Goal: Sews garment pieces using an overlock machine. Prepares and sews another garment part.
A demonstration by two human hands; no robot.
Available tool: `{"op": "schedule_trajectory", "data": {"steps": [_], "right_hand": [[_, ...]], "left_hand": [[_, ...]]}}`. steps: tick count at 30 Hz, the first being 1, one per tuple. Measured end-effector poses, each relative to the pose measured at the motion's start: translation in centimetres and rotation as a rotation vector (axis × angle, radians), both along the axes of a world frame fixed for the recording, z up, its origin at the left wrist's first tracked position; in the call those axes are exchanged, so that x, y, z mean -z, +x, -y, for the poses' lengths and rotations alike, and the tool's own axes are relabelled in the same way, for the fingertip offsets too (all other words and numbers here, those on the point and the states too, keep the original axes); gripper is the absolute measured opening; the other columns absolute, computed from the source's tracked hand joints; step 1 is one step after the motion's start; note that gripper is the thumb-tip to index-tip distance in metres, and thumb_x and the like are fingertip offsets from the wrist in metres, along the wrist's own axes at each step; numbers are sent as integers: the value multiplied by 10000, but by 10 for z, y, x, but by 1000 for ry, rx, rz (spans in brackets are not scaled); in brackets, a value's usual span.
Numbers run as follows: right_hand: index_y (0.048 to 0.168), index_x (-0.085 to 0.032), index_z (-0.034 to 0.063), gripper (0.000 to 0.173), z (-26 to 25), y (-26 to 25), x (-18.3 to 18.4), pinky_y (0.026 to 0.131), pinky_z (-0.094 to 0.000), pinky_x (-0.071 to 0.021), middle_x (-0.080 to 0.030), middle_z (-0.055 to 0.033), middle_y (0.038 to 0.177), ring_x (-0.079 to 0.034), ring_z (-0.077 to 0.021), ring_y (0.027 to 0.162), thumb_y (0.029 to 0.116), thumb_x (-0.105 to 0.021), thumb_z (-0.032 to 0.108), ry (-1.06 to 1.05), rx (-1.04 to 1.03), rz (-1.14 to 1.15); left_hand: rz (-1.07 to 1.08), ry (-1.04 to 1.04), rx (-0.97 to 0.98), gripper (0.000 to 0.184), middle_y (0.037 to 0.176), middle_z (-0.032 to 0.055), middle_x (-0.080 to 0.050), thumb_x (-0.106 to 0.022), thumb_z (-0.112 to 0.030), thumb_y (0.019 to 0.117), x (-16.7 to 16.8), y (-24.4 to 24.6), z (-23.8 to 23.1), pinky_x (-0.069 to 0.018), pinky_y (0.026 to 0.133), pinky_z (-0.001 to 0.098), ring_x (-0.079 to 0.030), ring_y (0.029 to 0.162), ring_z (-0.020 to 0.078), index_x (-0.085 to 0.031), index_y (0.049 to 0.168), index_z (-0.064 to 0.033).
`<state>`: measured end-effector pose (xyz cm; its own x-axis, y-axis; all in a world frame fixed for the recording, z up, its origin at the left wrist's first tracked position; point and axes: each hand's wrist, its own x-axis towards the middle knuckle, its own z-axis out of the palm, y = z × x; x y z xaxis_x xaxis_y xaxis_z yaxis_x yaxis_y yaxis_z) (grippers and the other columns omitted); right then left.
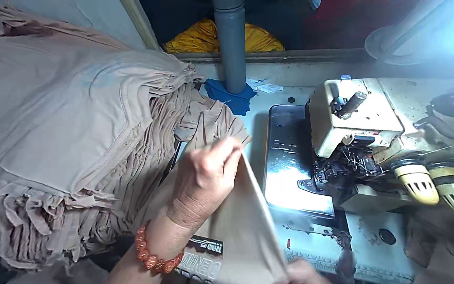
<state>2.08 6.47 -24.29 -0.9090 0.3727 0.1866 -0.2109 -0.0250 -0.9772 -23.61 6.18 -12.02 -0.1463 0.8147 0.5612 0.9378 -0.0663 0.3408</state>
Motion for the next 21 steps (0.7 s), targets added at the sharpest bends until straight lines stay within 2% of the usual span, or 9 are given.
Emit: {"op": "schedule_trajectory", "data": {"steps": [1,2,4,8,10,14,16,18,21], "right_hand": [[877,-689,28,232,-12,3,-18,680,-142,-514,-674,29,758,-611,59,726,1041,-587,158,-51,73,-56],[913,-725,115,180,-23,7,-32,702,-133,-534,-707,93,805,-633,83,760,1028,-616,200,-101,147,-70],[980,-783,215,110,-37,13,-45,733,-157,-572,-753,142,885,-673,67,795,980,-676,191,-192,260,-54],[1024,-745,124,159,-42,19,-47,771,-233,-593,-757,80,908,-702,-15,820,908,-689,31,-365,333,70],[1037,-743,116,190,-38,22,-52,796,-248,-597,-770,44,921,-717,-35,843,890,-685,11,-568,344,105],[1027,-757,112,163,-39,28,-55,807,-284,-604,-768,-19,918,-729,-82,845,882,-716,49,-795,341,11],[978,-753,111,142,-38,30,-58,754,-253,-602,-758,-1,866,-717,-60,787,878,-711,19,-668,436,-4],[941,-731,124,155,-36,31,-58,667,-184,-572,-733,67,806,-675,1,707,860,-722,-8,-349,602,20],[901,-699,76,84,-42,31,-53,604,-125,-502,-670,99,761,-579,59,653,857,-750,25,75,782,69]], "left_hand": [[115,69,51,125,801,6,-681,-633,-77,966,-20,7,-7,-491,580,164,-601,646,11,-700,1055,-19],[224,94,146,188,906,14,-701,-648,-41,964,-33,13,-13,-539,642,125,-645,724,-20,-649,1145,9],[328,25,365,349,1169,68,-700,-631,1,938,-33,21,-25,-600,847,200,-704,982,48,-576,1281,27],[117,-128,618,258,1196,80,-727,-540,-89,976,27,32,-30,-531,1032,321,-657,1198,160,-764,1095,-42],[52,-151,626,308,1296,91,-701,-505,-93,972,41,36,-24,-423,1180,427,-578,1346,215,-768,1133,-85],[-25,-116,547,378,1365,67,-670,-504,-88,934,47,42,-22,-297,1211,618,-533,1397,266,-770,1179,-201],[-74,-87,515,374,1338,88,-686,-512,-95,927,47,44,-23,-224,1199,697,-545,1383,309,-780,1163,-205],[-94,-48,496,346,1315,104,-698,-500,-167,950,48,50,-21,-198,1194,711,-552,1372,325,-785,1146,-172],[-51,22,506,280,1241,93,-734,-543,-248,1046,53,63,-13,-329,1208,597,-622,1301,247,-776,1144,-128]]}}
